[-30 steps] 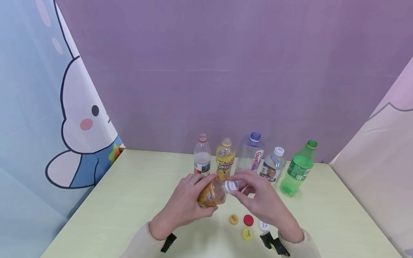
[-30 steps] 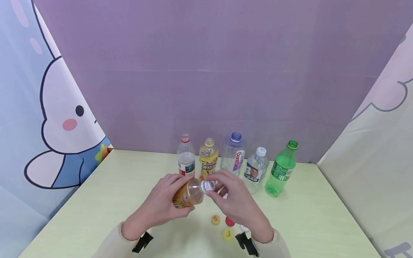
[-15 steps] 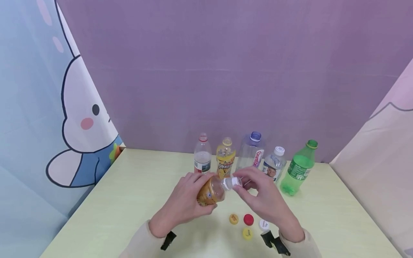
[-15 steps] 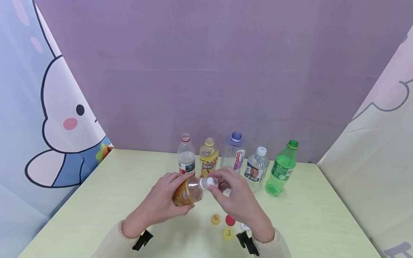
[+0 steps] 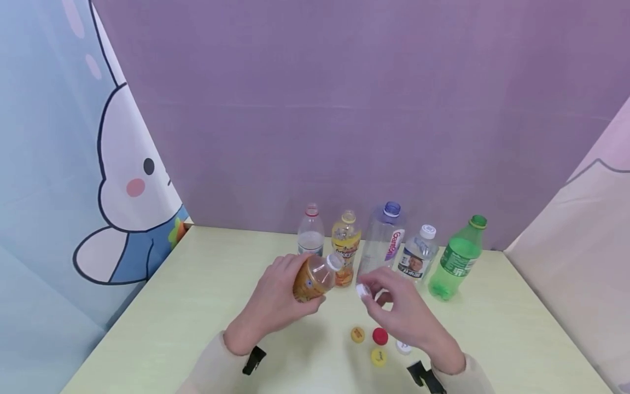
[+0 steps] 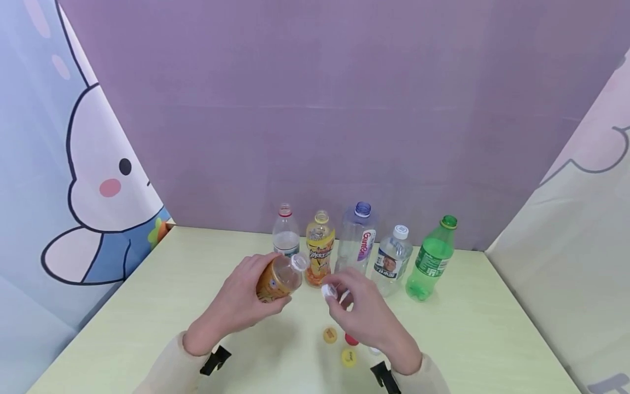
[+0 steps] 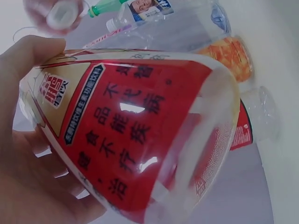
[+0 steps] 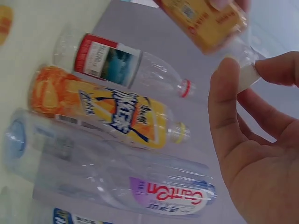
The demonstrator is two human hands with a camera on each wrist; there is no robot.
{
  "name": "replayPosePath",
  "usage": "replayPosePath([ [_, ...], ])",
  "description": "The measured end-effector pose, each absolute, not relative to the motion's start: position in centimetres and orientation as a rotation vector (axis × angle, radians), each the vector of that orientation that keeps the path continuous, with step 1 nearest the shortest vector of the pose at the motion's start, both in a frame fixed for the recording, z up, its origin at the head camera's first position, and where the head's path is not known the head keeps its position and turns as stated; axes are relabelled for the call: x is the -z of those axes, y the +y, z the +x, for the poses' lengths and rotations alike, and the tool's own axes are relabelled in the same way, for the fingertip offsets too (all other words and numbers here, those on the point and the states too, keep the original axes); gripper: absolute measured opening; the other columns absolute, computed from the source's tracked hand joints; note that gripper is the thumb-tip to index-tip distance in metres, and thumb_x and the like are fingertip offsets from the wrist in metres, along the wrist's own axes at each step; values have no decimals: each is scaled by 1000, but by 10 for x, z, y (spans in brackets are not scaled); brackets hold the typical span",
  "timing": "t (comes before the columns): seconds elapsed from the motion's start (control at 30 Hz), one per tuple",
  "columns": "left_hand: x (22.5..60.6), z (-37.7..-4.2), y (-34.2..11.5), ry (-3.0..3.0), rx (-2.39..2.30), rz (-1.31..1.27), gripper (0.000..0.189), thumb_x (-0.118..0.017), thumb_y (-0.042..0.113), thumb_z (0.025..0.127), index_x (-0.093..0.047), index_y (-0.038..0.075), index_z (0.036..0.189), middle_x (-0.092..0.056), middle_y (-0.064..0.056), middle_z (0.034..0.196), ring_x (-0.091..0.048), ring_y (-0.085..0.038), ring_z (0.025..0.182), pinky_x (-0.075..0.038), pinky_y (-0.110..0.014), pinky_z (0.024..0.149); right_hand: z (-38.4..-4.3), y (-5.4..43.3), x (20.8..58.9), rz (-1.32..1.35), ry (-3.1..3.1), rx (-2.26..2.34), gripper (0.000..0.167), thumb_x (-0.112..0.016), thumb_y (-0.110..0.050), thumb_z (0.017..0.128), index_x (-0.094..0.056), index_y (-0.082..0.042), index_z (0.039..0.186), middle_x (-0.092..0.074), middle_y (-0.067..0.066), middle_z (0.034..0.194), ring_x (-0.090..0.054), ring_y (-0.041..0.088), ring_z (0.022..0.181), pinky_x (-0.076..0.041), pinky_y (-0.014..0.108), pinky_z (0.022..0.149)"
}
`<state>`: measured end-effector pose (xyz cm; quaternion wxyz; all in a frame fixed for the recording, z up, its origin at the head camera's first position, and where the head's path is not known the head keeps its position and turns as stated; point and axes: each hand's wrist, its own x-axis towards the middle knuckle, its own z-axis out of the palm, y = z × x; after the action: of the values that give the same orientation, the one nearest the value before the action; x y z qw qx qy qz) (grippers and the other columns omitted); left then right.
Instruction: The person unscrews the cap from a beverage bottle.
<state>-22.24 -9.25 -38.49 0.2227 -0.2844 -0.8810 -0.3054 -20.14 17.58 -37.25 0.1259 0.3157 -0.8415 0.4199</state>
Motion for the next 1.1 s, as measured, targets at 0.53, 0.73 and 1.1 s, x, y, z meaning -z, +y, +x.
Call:
replayPosePath([
  [0.53, 383, -226, -99, -2430, 956, -667, 79, -89, 31, 76, -51, 9, 141, -63, -5, 123, -58, -22, 109, -56, -41, 86, -192, 175, 421, 1064, -2804, -1018, 17, -74, -11, 89, -71, -5, 105, -59, -9, 91, -55, 1, 75, -51, 23, 65],
  [0.73, 385, -228, -101, -2414, 1006, -623, 77, -90, 31, 77, -52, 10, 141, -62, -4, 125, -57, -22, 111, -56, -41, 86, -189, 173, 434, 1142, -2904, -958, 14, -73, -10, 89, -72, -7, 103, -58, -8, 92, -54, 1, 78, -52, 24, 70],
  [1.1, 386, -232, -103, -2369, 1089, -593, 76, -89, 31, 79, -50, 12, 141, -59, -2, 127, -55, -20, 111, -56, -40, 85, -183, 165, 448, 999, -3199, -767, 13, -73, -16, 89, -72, -22, 100, -59, -13, 102, -53, 3, 83, -55, 32, 84],
])
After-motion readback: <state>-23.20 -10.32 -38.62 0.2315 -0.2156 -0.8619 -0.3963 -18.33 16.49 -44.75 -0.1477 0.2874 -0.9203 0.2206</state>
